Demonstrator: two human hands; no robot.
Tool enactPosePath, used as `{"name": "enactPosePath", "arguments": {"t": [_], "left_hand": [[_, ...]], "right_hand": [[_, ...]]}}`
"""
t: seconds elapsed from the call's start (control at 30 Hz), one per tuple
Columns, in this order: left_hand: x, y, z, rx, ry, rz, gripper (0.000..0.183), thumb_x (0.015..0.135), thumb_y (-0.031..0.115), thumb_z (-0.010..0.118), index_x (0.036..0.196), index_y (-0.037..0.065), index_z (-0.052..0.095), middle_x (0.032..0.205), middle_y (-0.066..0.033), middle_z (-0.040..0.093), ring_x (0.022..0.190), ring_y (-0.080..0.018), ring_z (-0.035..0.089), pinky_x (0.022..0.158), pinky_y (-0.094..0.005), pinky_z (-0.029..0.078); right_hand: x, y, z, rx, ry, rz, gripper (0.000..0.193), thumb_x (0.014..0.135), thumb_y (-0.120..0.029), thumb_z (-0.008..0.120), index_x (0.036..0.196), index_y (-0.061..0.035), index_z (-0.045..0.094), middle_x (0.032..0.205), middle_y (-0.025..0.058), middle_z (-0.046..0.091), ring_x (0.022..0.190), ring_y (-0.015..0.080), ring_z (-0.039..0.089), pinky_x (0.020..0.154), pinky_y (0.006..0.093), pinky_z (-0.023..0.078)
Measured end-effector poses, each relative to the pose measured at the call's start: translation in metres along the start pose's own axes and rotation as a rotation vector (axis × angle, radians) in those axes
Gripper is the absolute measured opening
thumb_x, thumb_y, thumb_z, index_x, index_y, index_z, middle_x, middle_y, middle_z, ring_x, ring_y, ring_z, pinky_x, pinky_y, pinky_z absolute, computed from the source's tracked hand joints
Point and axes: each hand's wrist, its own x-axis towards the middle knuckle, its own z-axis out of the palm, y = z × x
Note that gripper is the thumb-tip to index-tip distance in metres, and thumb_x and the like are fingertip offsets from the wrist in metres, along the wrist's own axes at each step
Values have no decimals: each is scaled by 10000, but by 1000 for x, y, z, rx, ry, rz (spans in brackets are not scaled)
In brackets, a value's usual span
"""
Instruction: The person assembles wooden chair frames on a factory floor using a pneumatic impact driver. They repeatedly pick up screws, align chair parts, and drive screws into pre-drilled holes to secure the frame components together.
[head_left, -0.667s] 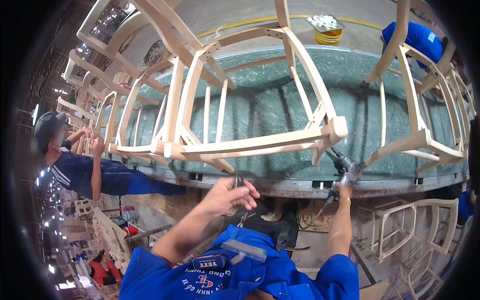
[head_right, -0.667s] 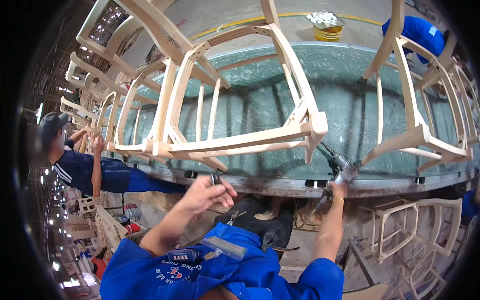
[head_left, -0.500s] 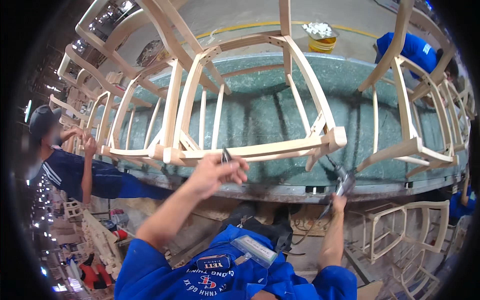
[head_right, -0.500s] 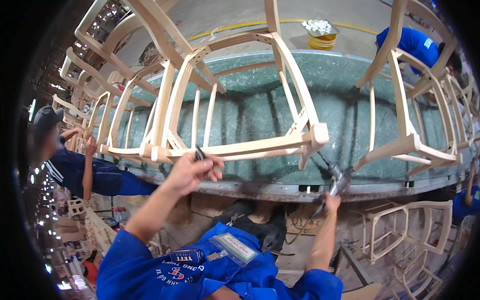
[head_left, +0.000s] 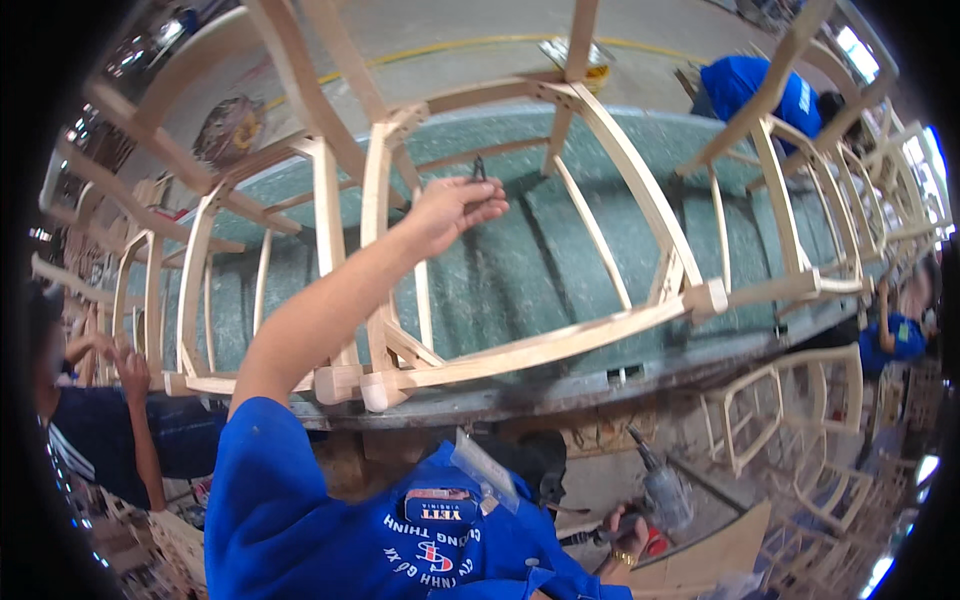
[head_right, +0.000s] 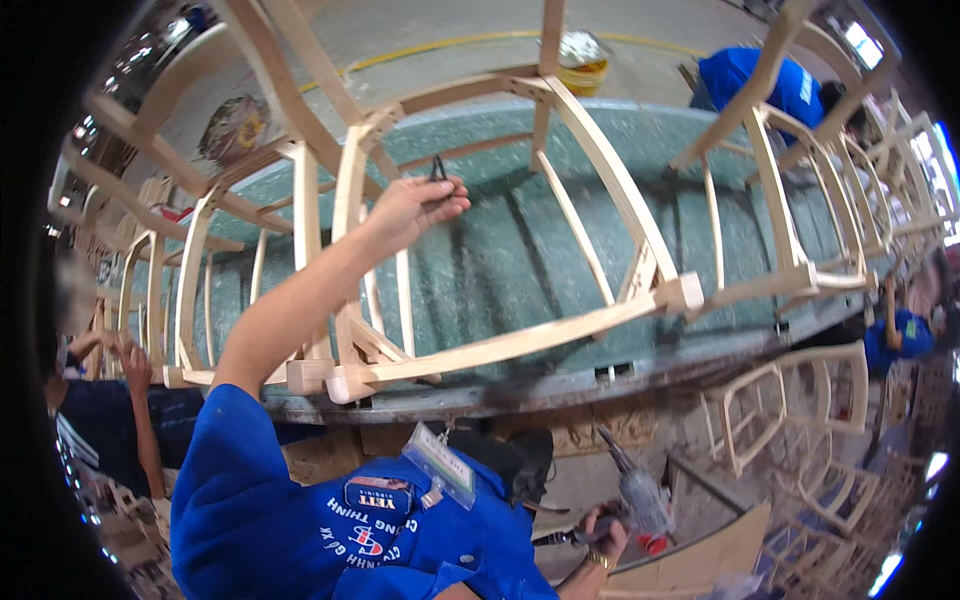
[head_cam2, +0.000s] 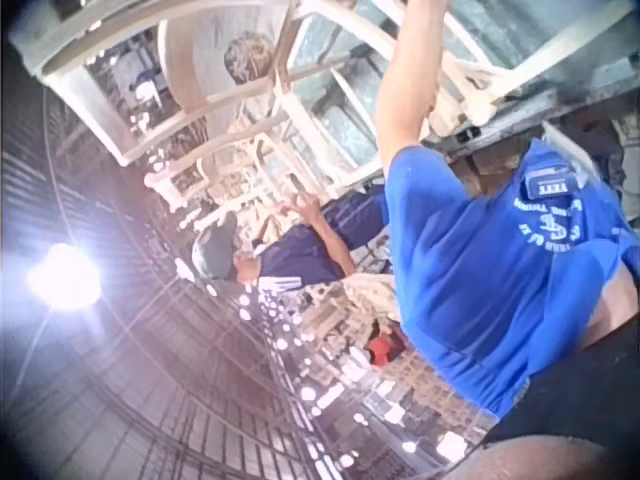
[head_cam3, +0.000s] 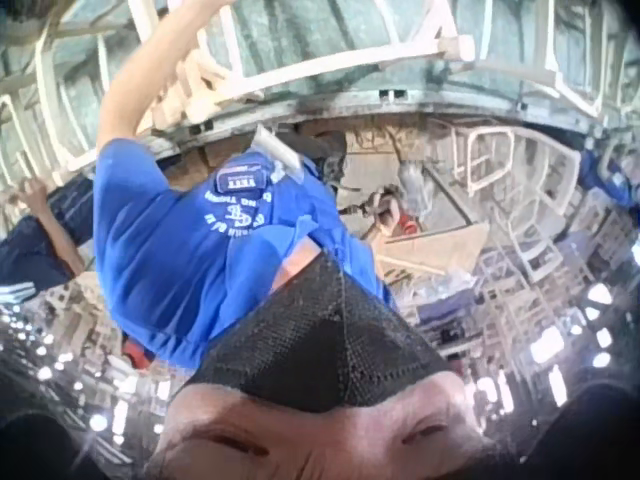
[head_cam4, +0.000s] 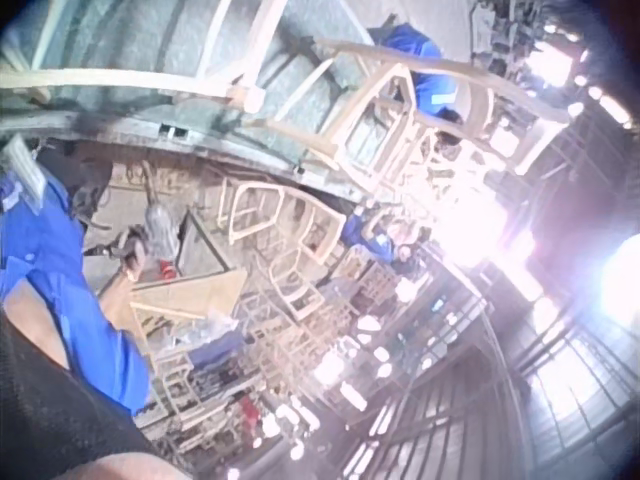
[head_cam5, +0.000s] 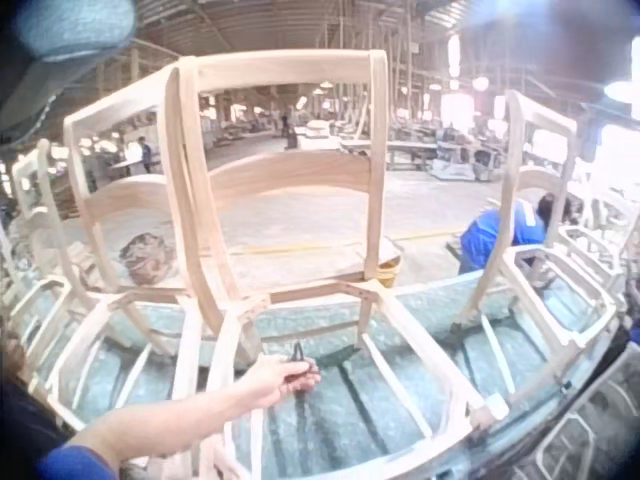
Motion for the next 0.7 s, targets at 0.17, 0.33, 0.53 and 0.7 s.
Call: {"name": "enactPosePath", "arguments": {"t": [0.17, 0.33, 0.53, 0.7], "left_hand": [[13, -9, -24, 45, 84, 11, 166, 869, 57, 554, 993, -52, 538, 899, -118, 594, 811, -202, 627, 728, -272, 544], [30, -14, -37, -9, 166, 111, 147, 842, 24, 571, 959, -50, 522, 863, -120, 588, 743, -191, 620, 667, -272, 535], [46, -7, -53, -24, 335, 102, 108, 889, 61, 517, 956, -24, 520, 941, -137, 590, 828, -230, 623, 699, -319, 543], [70, 5, -44, -71, 438, 199, 171, 915, 133, 495, 1000, -13, 473, 973, -141, 581, 867, -248, 618, 728, -346, 532]], "right_hand": [[83, 8, 73, -228, -99, 283, 510, 747, -390, 634, 990, 43, 514, 643, 121, 540, 516, 200, 517, 479, 320, 421], [185, 25, 133, -51, -322, 451, 457, 768, -358, 611, 1004, 23, 517, 693, 103, 542, 519, 184, 497, 484, 316, 409], [260, 46, 204, 148, -300, 547, 429, 756, -254, 630, 1069, 15, 516, 838, 143, 578, 587, 204, 548, 524, 331, 477], [323, 49, 284, 124, -569, 389, 450, 802, -264, 576, 1134, 13, 452, 897, 104, 539, 609, 147, 497, 535, 296, 424]]}}
